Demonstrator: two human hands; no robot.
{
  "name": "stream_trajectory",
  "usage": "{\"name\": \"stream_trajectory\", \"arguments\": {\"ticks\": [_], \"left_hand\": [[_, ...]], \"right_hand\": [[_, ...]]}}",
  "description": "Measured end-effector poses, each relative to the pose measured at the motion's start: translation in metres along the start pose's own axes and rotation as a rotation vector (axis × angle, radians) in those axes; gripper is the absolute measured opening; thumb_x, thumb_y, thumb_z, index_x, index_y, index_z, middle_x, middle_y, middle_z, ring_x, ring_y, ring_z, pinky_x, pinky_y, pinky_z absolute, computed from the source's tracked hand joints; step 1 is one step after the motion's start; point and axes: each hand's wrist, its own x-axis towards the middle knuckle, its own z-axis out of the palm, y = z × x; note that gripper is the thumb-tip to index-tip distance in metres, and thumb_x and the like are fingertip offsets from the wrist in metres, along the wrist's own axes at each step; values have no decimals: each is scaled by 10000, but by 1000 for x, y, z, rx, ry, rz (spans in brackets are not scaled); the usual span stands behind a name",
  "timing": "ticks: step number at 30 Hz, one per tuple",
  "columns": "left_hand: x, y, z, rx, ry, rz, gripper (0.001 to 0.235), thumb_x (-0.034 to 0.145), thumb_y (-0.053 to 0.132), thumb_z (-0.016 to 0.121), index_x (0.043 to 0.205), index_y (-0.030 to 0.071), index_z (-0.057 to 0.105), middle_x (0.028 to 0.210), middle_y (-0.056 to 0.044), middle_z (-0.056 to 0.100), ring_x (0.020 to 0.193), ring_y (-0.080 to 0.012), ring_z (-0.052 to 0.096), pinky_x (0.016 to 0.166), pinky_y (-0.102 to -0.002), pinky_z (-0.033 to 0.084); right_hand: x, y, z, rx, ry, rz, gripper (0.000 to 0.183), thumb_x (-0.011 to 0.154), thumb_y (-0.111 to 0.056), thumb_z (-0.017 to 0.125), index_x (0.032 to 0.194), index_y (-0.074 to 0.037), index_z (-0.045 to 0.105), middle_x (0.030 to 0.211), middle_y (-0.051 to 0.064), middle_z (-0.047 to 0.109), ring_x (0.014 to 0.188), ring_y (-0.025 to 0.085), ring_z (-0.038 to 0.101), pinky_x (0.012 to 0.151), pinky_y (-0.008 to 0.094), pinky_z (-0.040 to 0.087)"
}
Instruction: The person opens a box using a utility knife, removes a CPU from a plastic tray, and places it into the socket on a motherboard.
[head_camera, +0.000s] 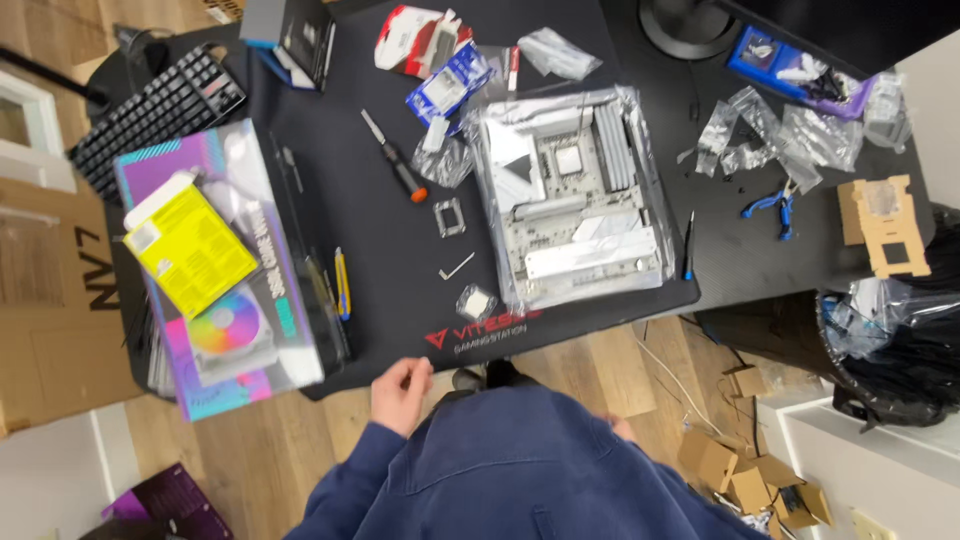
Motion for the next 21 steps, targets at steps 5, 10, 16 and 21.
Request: {"name": "stream_trajectory", "arguments": {"ticks": [5, 10, 16, 21], "left_hand": [[-22, -24, -10, 76, 52, -47, 233, 1016, 337, 651, 909, 183, 789, 722, -6, 776, 711, -187, 744, 727, -321, 589], [-39, -70, 26, 49, -11, -115, 208, 1009, 342, 658, 993, 162, 760, 807, -34, 790, 798, -209, 762, 766, -364, 593], [-29, -40, 77, 230, -26, 156, 207, 936, 315, 710, 1079, 166, 733, 916, -112, 767, 913, -322, 736, 833, -435, 592], [52, -21, 140, 505, 14, 336, 323, 901, 301, 733, 1196, 179, 685, 1057, -73, 687, 1055, -292, 675, 900, -419, 573]], "right_hand": [[-10, 22, -19, -84, -4, -47, 328, 908, -497, 649, 1097, -299, 829, 1101, 55, 811, 1187, 282, 693, 1071, 448, 492], [-94, -7, -65, -112, -14, -78, 334, 890, -558, 664, 1034, -282, 785, 1057, 33, 803, 1178, 269, 689, 1043, 412, 507], [-94, 3, -96, -148, -45, -15, 351, 923, -554, 661, 1152, -314, 776, 1158, 1, 785, 1239, 285, 649, 1111, 436, 470], [-46, 14, -130, -217, -89, -6, 362, 943, -534, 659, 1222, -333, 772, 1207, -19, 779, 1259, 286, 638, 1142, 443, 456]]}}
